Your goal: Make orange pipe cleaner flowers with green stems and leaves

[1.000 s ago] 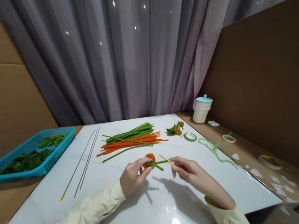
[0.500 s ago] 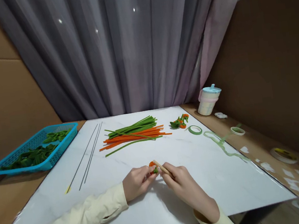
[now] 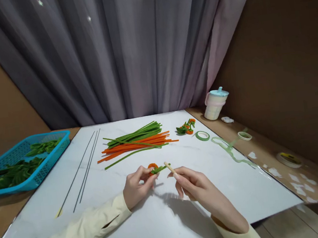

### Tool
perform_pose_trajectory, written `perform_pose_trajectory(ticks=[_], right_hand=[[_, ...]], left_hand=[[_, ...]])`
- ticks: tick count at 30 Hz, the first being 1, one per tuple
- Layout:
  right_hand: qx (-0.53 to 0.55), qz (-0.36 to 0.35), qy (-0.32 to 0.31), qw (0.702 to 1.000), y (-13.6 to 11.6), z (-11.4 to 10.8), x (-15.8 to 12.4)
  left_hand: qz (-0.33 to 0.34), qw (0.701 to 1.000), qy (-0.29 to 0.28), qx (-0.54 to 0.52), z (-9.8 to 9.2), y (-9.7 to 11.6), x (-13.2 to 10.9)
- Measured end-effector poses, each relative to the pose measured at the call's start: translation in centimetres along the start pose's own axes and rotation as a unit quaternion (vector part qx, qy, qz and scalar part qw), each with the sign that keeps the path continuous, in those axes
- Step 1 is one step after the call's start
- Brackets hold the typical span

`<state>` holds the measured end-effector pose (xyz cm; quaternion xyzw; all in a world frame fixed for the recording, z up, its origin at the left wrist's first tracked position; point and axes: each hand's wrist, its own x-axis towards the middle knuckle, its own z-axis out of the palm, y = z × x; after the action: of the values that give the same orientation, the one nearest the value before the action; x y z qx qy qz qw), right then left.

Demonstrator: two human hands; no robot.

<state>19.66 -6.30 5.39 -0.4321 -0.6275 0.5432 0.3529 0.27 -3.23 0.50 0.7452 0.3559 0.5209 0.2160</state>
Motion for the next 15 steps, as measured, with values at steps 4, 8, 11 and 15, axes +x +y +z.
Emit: perform_pose_trajectory(ticks=[4, 8, 11, 15], right_hand=[[0.128, 0.072, -0.038, 0.988, 0.2, -0.2, -0.6], [0.234, 0.122, -0.059, 0.963, 0.1, 0.8, -0.9], [0.271, 0.138, -0.073, 0.950, 0.0, 1.5, -0.9], [0.291, 0.138, -0.086, 0.943, -0.1, 2.0, -0.8]], left_hand=[[0.135, 0.987, 0.054, 0.072, -0.6, -0.5, 0.6], [0.237, 0.955, 0.043, 0.172, -1.7, -0.7, 1.3], [0.319, 0.927, -0.025, 0.197, -2.4, -0.7, 1.7], [0.362, 0.897, -0.090, 0.239, -2.9, -0.7, 1.8]])
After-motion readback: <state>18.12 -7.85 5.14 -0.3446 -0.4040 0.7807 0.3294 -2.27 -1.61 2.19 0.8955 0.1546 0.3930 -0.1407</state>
